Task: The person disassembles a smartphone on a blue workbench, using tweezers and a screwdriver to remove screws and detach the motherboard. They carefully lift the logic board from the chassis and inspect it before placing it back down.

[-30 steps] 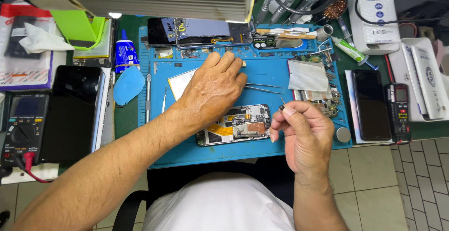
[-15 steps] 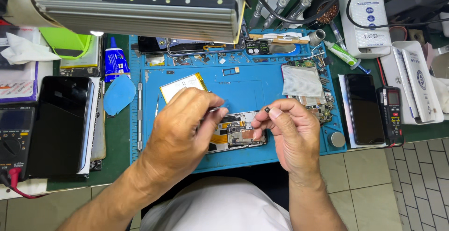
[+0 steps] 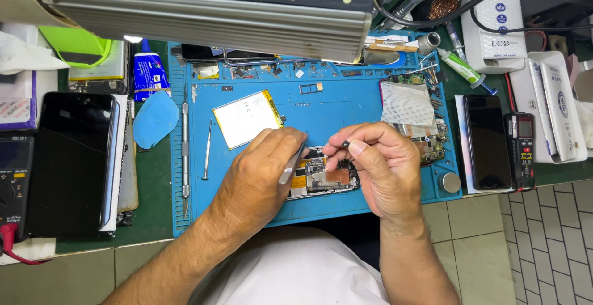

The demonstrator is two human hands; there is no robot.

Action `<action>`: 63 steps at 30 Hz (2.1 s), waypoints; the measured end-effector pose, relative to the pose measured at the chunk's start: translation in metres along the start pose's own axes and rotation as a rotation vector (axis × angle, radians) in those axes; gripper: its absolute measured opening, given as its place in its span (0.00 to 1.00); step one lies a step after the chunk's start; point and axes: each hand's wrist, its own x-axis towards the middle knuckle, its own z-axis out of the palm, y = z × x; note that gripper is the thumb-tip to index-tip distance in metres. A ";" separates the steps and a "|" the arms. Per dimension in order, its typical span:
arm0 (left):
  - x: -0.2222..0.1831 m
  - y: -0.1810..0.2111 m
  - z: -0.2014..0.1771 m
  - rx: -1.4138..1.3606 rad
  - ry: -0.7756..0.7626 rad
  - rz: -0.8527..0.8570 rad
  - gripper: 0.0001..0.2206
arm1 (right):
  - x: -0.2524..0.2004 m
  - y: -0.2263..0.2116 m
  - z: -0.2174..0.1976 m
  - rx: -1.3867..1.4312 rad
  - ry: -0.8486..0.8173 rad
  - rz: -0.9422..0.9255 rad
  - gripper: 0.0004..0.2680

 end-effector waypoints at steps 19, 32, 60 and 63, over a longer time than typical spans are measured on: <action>-0.012 0.023 -0.003 -0.375 0.272 0.201 0.10 | 0.002 0.004 -0.006 0.023 -0.029 0.088 0.02; -0.014 0.021 -0.005 -0.345 0.232 0.234 0.10 | 0.003 0.004 -0.006 -0.031 -0.076 0.092 0.03; -0.013 0.022 -0.009 -0.368 0.230 0.278 0.09 | 0.001 0.002 -0.007 -0.077 -0.089 0.101 0.03; -0.013 0.022 -0.010 -0.344 0.225 0.270 0.09 | 0.002 0.003 -0.007 -0.092 -0.101 0.084 0.02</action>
